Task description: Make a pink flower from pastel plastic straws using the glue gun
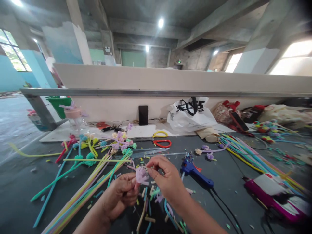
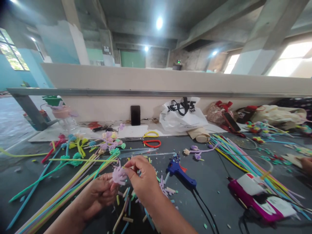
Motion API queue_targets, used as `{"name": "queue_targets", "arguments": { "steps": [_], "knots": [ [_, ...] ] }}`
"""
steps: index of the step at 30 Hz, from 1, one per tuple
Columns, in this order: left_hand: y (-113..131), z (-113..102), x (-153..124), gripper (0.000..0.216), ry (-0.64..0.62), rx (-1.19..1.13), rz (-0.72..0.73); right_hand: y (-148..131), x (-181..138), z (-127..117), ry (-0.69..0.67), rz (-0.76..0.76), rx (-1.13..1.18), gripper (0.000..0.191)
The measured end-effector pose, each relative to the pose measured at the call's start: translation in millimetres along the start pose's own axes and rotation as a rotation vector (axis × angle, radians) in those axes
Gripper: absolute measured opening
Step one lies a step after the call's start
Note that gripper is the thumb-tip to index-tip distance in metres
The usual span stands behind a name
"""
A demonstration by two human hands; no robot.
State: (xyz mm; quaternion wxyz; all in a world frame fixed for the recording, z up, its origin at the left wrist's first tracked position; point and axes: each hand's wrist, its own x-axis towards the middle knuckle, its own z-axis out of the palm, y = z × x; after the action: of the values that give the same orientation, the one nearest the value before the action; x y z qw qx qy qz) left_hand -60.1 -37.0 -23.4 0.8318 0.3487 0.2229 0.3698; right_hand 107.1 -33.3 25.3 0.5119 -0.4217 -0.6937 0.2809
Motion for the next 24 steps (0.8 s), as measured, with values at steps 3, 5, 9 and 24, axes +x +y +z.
{"name": "queue_targets", "arguments": {
  "steps": [3,5,9,24],
  "knots": [
    [-1,1,1,0.022,0.013,0.024,-0.022,6,-6,2,-0.054,-0.079,-0.051,0.011],
    [-2,2,2,0.023,0.037,0.044,-0.032,10,-9,1,-0.107,-0.137,-0.091,0.012],
    [-3,4,4,0.024,0.08,0.072,-0.026,18,-11,-3,-0.157,-0.209,-0.195,0.012],
    [-6,4,2,0.022,0.098,0.073,0.037,14,-14,0,-0.123,-0.107,-0.163,0.01]
  ]
}}
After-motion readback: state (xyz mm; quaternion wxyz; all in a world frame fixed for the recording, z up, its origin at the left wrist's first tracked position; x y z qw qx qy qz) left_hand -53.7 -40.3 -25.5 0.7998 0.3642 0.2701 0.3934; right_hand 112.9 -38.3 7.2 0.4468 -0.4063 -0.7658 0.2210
